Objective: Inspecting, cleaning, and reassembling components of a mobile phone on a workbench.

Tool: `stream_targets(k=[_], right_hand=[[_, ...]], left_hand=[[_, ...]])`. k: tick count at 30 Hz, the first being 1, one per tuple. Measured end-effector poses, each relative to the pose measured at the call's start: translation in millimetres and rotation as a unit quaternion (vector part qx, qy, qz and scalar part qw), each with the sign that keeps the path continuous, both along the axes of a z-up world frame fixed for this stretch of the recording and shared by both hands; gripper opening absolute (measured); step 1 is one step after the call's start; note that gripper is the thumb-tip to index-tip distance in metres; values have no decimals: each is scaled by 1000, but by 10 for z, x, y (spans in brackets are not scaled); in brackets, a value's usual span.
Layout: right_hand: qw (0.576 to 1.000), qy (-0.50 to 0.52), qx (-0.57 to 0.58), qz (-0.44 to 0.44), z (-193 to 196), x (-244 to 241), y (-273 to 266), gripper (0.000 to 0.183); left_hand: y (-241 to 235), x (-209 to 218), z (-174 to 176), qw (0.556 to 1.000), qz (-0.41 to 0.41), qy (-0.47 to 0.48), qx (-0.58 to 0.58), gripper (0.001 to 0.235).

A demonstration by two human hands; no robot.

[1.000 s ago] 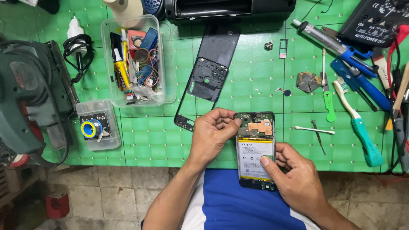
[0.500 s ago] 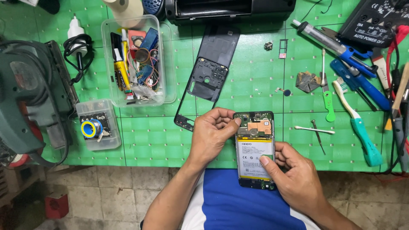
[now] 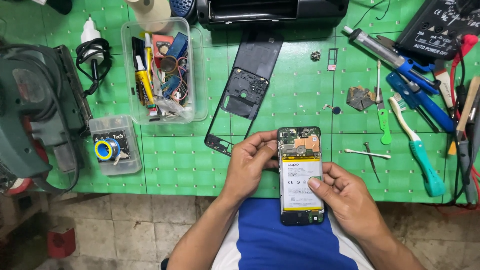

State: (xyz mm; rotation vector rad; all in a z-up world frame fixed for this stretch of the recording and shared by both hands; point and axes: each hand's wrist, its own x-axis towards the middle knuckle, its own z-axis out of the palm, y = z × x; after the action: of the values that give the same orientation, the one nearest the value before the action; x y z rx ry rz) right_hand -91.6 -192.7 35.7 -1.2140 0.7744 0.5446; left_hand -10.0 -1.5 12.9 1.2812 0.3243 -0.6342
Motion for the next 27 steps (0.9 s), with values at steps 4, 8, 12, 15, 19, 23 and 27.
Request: stream_targets(k=[4,8,12,15,19,23,27], right_hand=[[1000,-11,-3,5,-28,-15,-8,34],[999,-39,-20,-4,-60,-19,0,34],[997,-61,-48,8,-76,-14,10,33],[997,-60,-45,5,-66,-7,13,35],[997,-58,-49,10,-61,20,6,35],[997,-47,-53,16,-46,44,3,35],[998,-44,-49,17,-54,55,-5,34]], left_hand=[[-5,-15,-16,1000,-2,0,1,34],[-60,-90,-58,999,-24,-30,-17,26],[-148,-217,-134,997,-43,-18,-56,26],[-161,-219,-63,998,-57,-9,-27,33],[-168,-223,-100,998,-65,-9,-15,36],[-177,-217,-103,998,-55,-3,-29,36],[-187,-205,-72,998,-41,8,-42,33]])
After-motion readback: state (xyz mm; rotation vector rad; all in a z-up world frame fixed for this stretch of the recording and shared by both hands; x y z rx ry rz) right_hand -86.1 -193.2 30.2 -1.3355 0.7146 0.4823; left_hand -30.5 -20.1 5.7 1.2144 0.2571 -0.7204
